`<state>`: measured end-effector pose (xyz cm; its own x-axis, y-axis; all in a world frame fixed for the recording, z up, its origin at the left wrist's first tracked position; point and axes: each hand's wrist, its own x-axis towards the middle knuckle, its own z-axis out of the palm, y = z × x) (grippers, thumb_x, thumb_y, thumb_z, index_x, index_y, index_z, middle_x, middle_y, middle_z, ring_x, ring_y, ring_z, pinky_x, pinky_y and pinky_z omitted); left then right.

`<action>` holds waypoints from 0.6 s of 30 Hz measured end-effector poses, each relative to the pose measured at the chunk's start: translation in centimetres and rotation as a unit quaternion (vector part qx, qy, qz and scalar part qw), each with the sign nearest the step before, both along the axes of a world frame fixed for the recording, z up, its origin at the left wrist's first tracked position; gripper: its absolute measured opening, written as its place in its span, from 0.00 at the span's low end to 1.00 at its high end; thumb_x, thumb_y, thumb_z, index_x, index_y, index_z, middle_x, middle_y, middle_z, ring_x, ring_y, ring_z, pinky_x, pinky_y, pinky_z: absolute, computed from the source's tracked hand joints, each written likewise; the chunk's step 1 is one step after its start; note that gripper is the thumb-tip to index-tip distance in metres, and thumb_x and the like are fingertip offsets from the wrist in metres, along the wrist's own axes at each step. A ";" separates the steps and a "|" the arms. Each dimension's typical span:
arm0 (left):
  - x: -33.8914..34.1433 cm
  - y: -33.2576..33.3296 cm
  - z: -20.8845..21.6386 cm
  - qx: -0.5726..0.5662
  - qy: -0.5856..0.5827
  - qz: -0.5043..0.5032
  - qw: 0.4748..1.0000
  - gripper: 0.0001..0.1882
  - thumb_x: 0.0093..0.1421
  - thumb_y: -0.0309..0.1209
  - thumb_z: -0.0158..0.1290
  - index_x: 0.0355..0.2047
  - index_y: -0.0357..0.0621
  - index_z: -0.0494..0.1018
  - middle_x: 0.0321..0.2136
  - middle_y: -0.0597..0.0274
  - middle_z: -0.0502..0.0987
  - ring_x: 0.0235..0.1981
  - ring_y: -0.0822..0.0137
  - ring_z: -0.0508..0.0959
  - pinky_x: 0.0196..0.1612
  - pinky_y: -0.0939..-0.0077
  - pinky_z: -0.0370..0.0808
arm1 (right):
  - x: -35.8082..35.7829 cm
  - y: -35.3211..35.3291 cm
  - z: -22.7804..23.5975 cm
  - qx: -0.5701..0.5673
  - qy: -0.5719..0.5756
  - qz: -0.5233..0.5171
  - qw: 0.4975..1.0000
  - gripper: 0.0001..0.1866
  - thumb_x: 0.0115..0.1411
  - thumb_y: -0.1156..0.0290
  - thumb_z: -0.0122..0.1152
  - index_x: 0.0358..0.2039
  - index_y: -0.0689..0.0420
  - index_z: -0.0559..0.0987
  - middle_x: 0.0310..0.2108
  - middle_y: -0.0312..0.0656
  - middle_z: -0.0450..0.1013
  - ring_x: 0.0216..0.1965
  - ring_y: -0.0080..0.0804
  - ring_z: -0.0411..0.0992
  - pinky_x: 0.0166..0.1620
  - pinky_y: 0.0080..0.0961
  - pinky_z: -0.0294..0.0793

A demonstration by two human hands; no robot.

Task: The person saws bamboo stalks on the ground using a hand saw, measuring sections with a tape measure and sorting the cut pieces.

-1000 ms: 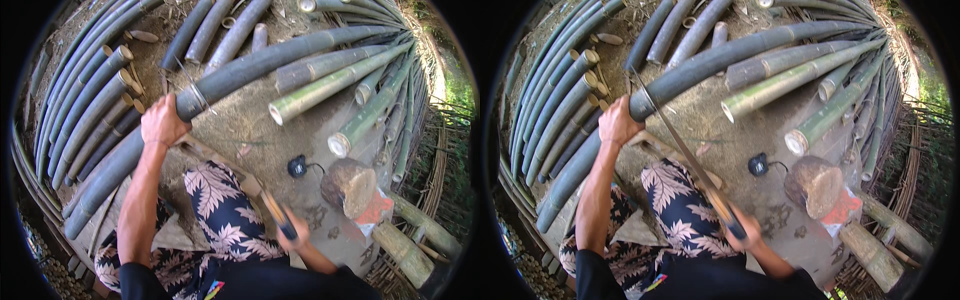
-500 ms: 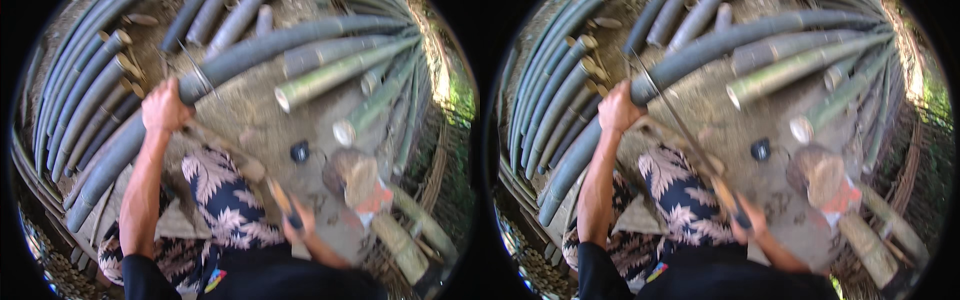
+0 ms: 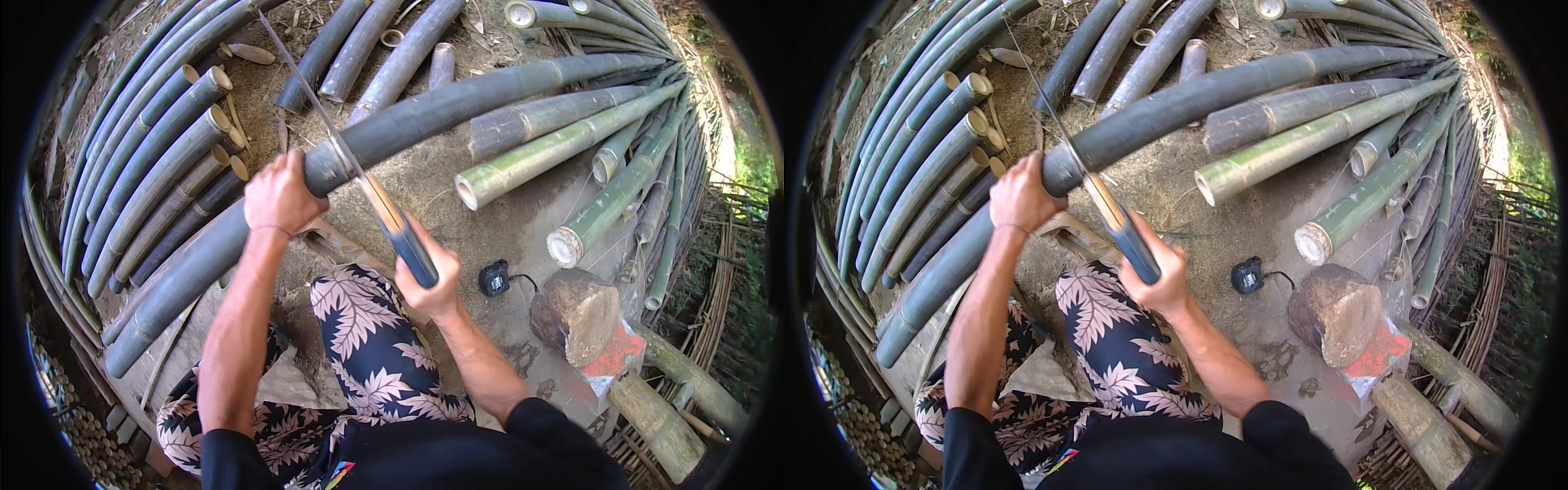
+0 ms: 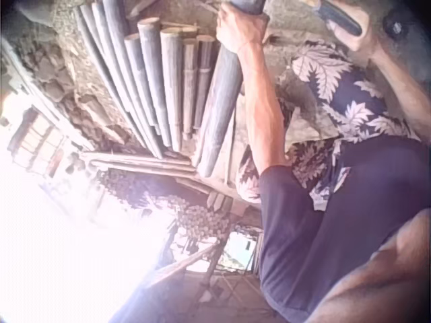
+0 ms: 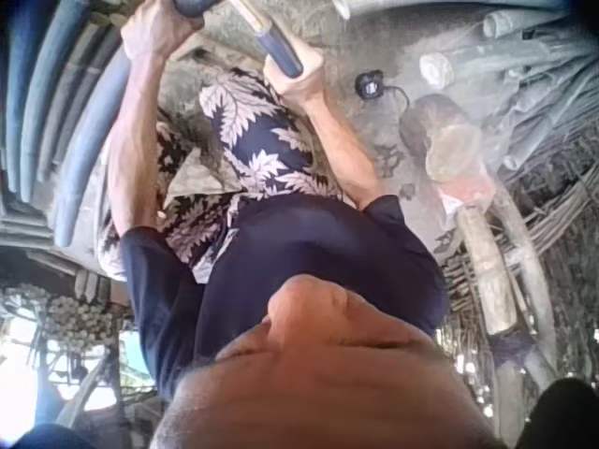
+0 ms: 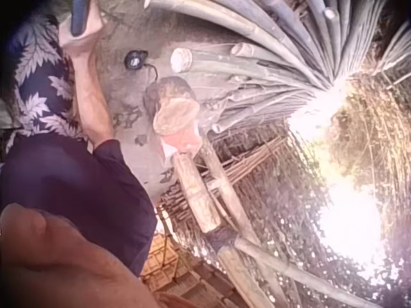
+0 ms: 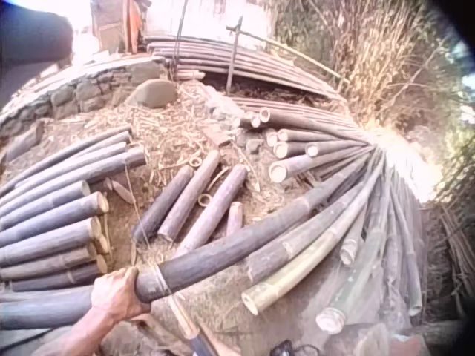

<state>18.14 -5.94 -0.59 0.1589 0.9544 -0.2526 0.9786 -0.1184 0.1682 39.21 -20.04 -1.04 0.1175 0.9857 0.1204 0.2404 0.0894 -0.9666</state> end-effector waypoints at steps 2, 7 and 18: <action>-0.8 0.9 1.3 0.018 -0.002 0.006 1.000 0.31 0.39 0.39 0.66 0.44 0.41 0.73 0.39 0.49 0.80 0.40 0.47 0.82 0.45 0.56 0.80 | 0.1 0.8 0.8 -0.058 -0.002 0.032 0.998 0.35 0.50 0.79 0.60 0.62 0.65 0.71 0.24 0.42 0.76 0.21 0.21 0.74 0.27 0.22 0.75; -2.6 1.6 1.0 0.043 -0.003 0.006 0.999 0.32 0.37 0.39 0.67 0.43 0.43 0.72 0.39 0.49 0.80 0.42 0.47 0.81 0.46 0.56 0.79 | 4.6 -11.2 4.4 -0.256 0.356 -0.108 0.892 0.26 0.62 0.76 0.55 0.61 0.68 0.70 0.50 0.55 0.77 0.49 0.31 0.77 0.55 0.30 0.73; -2.7 1.1 1.7 0.062 -0.014 0.005 0.998 0.29 0.38 0.36 0.65 0.43 0.41 0.71 0.38 0.46 0.80 0.41 0.47 0.82 0.44 0.54 0.79 | 3.2 0.3 2.7 0.043 -0.126 0.078 0.988 0.30 0.60 0.80 0.56 0.65 0.66 0.66 0.42 0.47 0.78 0.36 0.23 0.76 0.39 0.19 0.76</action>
